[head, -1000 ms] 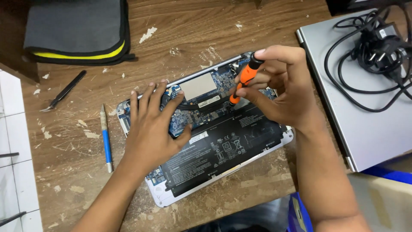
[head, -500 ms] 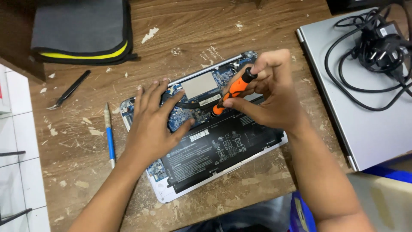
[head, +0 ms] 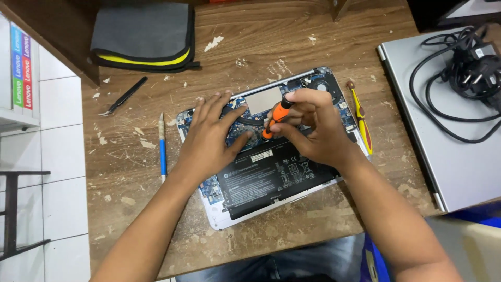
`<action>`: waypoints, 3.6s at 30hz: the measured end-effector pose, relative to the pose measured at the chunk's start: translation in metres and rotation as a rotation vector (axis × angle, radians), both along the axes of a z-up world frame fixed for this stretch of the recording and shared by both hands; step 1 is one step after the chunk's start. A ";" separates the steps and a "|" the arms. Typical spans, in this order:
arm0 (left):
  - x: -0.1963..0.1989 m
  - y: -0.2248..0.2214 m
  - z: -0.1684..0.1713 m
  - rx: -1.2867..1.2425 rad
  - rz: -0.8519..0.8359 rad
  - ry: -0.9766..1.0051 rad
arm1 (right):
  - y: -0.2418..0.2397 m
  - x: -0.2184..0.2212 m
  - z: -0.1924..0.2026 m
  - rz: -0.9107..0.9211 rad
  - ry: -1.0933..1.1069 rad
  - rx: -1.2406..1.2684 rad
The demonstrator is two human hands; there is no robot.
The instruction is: Disassembling a laptop by unscrewing internal components and disconnecting cables on a repair bench.
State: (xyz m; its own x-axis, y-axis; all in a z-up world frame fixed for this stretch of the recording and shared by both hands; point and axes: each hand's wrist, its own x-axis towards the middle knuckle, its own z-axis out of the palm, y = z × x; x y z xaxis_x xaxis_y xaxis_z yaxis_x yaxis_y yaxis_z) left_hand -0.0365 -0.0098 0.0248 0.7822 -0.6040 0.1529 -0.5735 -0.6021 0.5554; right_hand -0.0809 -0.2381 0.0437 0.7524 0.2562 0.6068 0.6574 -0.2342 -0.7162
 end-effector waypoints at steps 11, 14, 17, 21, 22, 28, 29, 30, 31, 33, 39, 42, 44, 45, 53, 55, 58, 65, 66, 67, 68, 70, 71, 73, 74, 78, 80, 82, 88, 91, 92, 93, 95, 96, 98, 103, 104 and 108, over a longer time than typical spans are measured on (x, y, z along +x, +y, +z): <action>0.022 0.015 -0.009 -0.031 -0.100 -0.112 | -0.022 0.001 0.014 0.073 0.050 0.003; 0.035 0.025 -0.014 -0.035 -0.158 -0.178 | -0.042 -0.001 0.018 0.064 0.052 -0.013; 0.040 0.026 -0.015 -0.005 -0.184 -0.194 | -0.070 -0.006 0.013 0.040 0.071 -0.023; 0.045 0.026 -0.017 0.041 -0.166 -0.182 | -0.100 -0.013 -0.003 0.031 0.096 0.022; 0.047 0.024 -0.015 0.049 -0.171 -0.184 | -0.103 -0.016 -0.003 0.027 0.095 0.030; 0.054 0.023 -0.008 0.035 -0.183 -0.134 | -0.110 -0.033 0.000 -0.130 0.044 -0.127; 0.055 0.024 -0.007 0.044 -0.227 -0.141 | -0.115 -0.033 0.001 -0.110 0.014 -0.238; 0.055 0.026 -0.006 0.050 -0.272 -0.144 | -0.120 -0.034 0.002 -0.090 -0.009 -0.352; 0.055 0.026 -0.006 0.051 -0.278 -0.145 | -0.120 -0.035 0.002 -0.096 -0.010 -0.351; 0.056 0.025 -0.006 0.030 -0.277 -0.152 | -0.122 -0.037 0.001 -0.124 0.006 -0.373; 0.053 0.024 -0.004 0.006 -0.267 -0.163 | -0.125 -0.034 -0.007 -0.064 -0.077 -0.359; 0.051 0.024 -0.004 0.026 -0.260 -0.182 | -0.126 -0.035 -0.001 -0.048 -0.048 -0.315; 0.052 0.023 -0.004 0.021 -0.261 -0.183 | -0.127 -0.033 -0.005 -0.038 -0.098 -0.343; 0.052 0.023 -0.004 0.017 -0.260 -0.184 | -0.127 -0.032 -0.007 -0.027 -0.148 -0.370; 0.049 0.019 0.000 -0.014 -0.245 -0.162 | -0.130 -0.031 -0.012 -0.079 -0.181 -0.402; 0.050 0.017 0.000 -0.012 -0.248 -0.163 | -0.130 -0.031 -0.010 -0.098 -0.181 -0.396; 0.048 0.018 0.001 0.011 -0.221 -0.149 | -0.129 -0.028 -0.013 -0.079 -0.151 -0.389; 0.038 0.013 -0.007 -0.019 -0.208 -0.366 | -0.122 -0.035 -0.002 -0.028 -0.114 -0.336; 0.034 0.009 -0.004 -0.064 -0.215 -0.414 | -0.118 -0.035 0.004 -0.024 -0.101 -0.324; 0.021 -0.005 0.007 -0.059 -0.204 -0.422 | -0.119 -0.034 0.005 -0.014 -0.111 -0.321; 0.006 -0.019 0.017 -0.170 -0.209 -0.363 | -0.119 -0.036 0.006 0.023 -0.038 -0.300; -0.016 -0.045 0.027 -0.278 -0.206 -0.305 | -0.118 -0.039 0.009 0.068 0.033 -0.278; -0.024 -0.058 0.027 -0.368 -0.268 -0.257 | -0.118 -0.040 0.012 0.075 0.041 -0.278; -0.034 -0.086 0.027 -0.464 -0.325 -0.210 | -0.121 -0.043 0.013 0.087 0.048 -0.285; -0.037 -0.100 0.029 -0.493 -0.379 -0.151 | -0.122 -0.044 0.011 0.145 0.194 -0.177; -0.032 -0.146 0.021 -0.716 -0.426 -0.169 | -0.125 -0.046 0.013 0.137 0.308 -0.096; -0.027 -0.152 0.022 -0.740 -0.415 -0.182 | -0.126 -0.050 0.022 0.083 0.361 -0.110; -0.025 -0.158 0.022 -0.761 -0.418 -0.183 | -0.132 -0.056 0.027 0.013 0.419 -0.116; -0.027 -0.181 -0.018 -0.984 -0.265 -0.252 | -0.186 -0.060 -0.036 -0.724 0.143 -0.860; -0.025 -0.181 -0.028 -0.992 -0.284 -0.268 | -0.195 -0.058 -0.047 -0.843 0.206 -1.081; -0.025 -0.178 -0.027 -0.962 -0.311 -0.302 | -0.195 -0.058 -0.046 -0.867 0.178 -1.091; -0.025 -0.175 -0.025 -0.933 -0.338 -0.335 | -0.195 -0.059 -0.045 -0.890 0.150 -1.101; -0.025 -0.172 -0.023 -0.933 -0.352 -0.331 | -0.199 -0.061 -0.044 -0.882 0.145 -1.073; -0.026 -0.170 -0.023 -0.933 -0.353 -0.327 | -0.202 -0.062 -0.043 -0.862 0.135 -1.049; -0.024 -0.169 -0.025 -0.928 -0.352 -0.327 | -0.209 -0.062 -0.046 -0.883 0.091 -1.060; -0.025 -0.158 -0.030 -0.835 -0.420 -0.318 | -0.234 -0.060 -0.051 -0.857 0.002 -1.080; -0.024 -0.158 -0.031 -0.833 -0.421 -0.315 | -0.241 -0.061 -0.051 -0.854 -0.035 -1.076; -0.024 -0.159 -0.031 -0.826 -0.427 -0.315 | -0.269 -0.062 -0.057 -0.899 -0.175 -1.083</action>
State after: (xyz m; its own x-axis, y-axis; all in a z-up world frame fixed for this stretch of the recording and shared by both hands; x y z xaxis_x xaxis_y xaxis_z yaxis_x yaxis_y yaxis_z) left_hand -0.0604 -0.1690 -0.0059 0.3735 -0.4359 0.8189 -0.8470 0.1999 0.4927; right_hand -0.1432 -0.5068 -0.0130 0.8425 0.1287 0.5231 0.0523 -0.9860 0.1584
